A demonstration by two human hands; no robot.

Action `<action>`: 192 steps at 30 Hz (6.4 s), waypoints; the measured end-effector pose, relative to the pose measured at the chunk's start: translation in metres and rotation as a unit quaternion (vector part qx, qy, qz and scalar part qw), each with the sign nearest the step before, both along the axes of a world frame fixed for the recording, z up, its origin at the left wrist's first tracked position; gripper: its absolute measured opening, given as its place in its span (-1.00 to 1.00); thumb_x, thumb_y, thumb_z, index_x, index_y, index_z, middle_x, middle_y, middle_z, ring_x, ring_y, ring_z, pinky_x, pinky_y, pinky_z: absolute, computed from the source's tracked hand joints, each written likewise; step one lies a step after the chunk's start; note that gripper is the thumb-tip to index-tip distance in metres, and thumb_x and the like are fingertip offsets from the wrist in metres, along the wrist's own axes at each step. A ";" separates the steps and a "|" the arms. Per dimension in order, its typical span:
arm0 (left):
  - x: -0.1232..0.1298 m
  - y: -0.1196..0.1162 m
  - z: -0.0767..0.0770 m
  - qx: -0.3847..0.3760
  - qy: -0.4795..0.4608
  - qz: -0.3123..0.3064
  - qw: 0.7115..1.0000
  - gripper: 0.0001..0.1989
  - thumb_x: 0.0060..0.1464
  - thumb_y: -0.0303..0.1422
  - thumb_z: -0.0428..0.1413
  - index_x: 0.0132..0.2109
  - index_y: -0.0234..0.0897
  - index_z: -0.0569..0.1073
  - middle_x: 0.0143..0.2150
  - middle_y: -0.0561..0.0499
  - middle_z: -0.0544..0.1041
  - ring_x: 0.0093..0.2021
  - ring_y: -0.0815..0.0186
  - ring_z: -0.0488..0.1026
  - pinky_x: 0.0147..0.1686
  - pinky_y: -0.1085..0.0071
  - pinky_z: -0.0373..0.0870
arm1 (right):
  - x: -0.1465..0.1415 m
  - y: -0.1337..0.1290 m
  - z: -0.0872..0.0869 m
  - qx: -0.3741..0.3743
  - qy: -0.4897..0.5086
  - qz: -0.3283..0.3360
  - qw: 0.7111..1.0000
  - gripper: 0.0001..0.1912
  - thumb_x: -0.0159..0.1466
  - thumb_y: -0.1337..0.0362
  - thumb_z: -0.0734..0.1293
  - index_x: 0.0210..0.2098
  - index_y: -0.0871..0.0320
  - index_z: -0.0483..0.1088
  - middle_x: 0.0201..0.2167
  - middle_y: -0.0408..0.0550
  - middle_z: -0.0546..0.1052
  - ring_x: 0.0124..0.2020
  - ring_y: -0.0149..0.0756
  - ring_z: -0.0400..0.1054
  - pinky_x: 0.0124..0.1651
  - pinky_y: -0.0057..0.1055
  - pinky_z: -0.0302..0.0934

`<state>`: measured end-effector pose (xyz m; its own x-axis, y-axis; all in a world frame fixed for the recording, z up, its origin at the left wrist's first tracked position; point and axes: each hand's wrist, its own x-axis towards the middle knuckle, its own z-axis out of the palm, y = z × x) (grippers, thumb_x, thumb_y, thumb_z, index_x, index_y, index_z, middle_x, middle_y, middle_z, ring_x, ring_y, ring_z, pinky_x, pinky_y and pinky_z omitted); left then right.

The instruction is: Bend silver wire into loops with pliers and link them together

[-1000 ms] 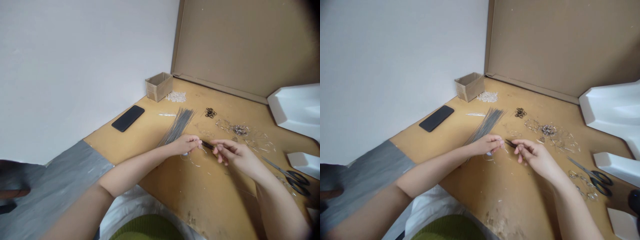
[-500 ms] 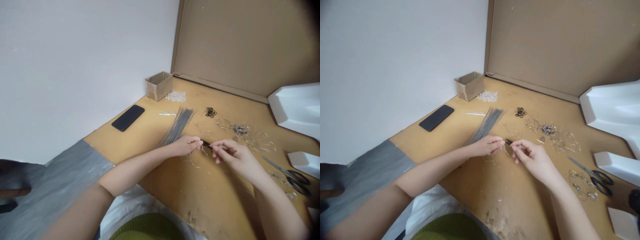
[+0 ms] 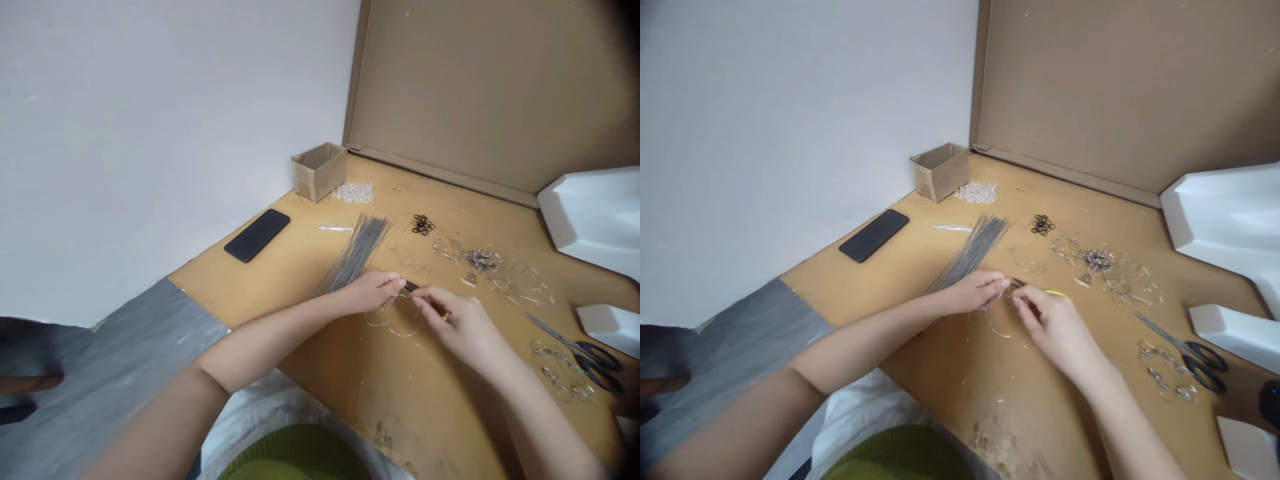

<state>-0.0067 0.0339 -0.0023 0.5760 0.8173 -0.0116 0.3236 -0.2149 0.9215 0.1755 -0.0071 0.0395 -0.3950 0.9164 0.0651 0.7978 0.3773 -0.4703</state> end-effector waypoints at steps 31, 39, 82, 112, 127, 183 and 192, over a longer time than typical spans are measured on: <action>0.001 -0.004 0.005 -0.070 -0.113 -0.045 0.990 -0.96 -0.04 -0.45 -0.02 -0.35 -0.31 0.28 -0.49 0.15 0.27 -0.54 0.54 0.15 -0.50 0.56 0.14 | 0.006 -0.003 0.010 -0.051 0.109 -0.069 0.990 -0.75 0.21 0.09 0.21 -0.39 0.13 0.37 -0.70 -0.21 0.33 -0.67 -0.44 0.17 -0.55 -0.48 0.07; 0.003 -0.003 -0.002 -0.069 -0.118 -0.036 0.990 -0.88 -0.07 -0.46 -0.01 -0.29 -0.28 0.26 -0.51 0.17 0.26 -0.56 0.54 0.20 -0.53 0.58 0.18 | 0.002 -0.005 0.007 0.016 0.065 -0.047 0.997 -0.80 0.22 0.16 0.21 -0.39 0.12 0.39 -0.67 -0.24 0.35 -0.66 -0.49 0.10 -0.57 -0.54 0.02; -0.005 -0.005 0.012 0.121 0.006 -0.136 0.983 -0.91 0.10 -0.40 -0.04 -0.24 -0.31 0.31 -0.39 0.08 0.37 -0.44 0.49 0.24 -0.39 0.57 0.17 | 0.009 0.001 0.008 -0.025 0.051 -0.005 0.998 -0.76 0.23 0.13 0.20 -0.39 0.12 0.42 -0.69 -0.23 0.34 -0.66 -0.46 0.13 -0.57 -0.52 0.03; -0.005 -0.004 0.014 0.037 -0.016 -0.106 0.994 -0.88 0.02 -0.49 -0.06 -0.23 -0.29 0.24 -0.46 0.15 0.28 -0.48 0.51 0.19 -0.44 0.57 0.17 | 0.000 -0.002 0.004 0.009 0.046 -0.010 0.999 -0.85 0.24 0.21 0.18 -0.39 0.11 0.32 -0.69 -0.24 0.35 -0.66 -0.46 0.17 -0.55 -0.52 0.05; -0.006 -0.005 0.018 0.036 -0.015 -0.108 0.993 -0.89 0.16 -0.36 -0.11 -0.24 -0.30 0.25 -0.38 0.08 0.34 -0.40 0.48 0.35 -0.40 0.55 0.22 | -0.005 -0.006 0.003 0.055 0.035 -0.038 0.997 -0.84 0.25 0.19 0.17 -0.39 0.10 0.29 -0.71 -0.23 0.38 -0.71 -0.44 0.16 -0.54 -0.51 0.06; -0.006 0.007 0.012 -0.007 -0.200 0.082 0.976 -0.79 0.07 -0.24 -0.01 -0.37 -0.31 0.22 -0.50 0.15 0.18 -0.55 0.53 0.19 -0.54 0.56 0.29 | -0.006 0.011 -0.016 -0.227 0.208 -0.094 0.947 -0.74 0.05 0.09 0.33 -0.45 0.18 0.45 -0.62 -0.17 0.41 -0.61 -0.45 0.27 -0.47 -0.49 0.15; -0.007 0.009 0.007 -0.025 -0.207 0.068 0.976 -0.78 0.09 -0.21 -0.01 -0.35 -0.29 0.21 -0.53 0.19 0.15 -0.63 0.57 0.13 -0.62 0.58 0.23 | 0.004 0.016 -0.015 -0.223 0.214 -0.096 0.946 -0.70 0.06 0.05 0.34 -0.45 0.18 0.45 -0.66 -0.17 0.41 -0.61 -0.44 0.27 -0.47 -0.48 0.13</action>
<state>-0.0140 0.0426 0.0044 0.4260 0.8909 0.1576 -0.0565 -0.1477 0.9874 0.1798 0.0088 0.0245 -0.2432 0.9426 -0.2289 0.5312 -0.0680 -0.8445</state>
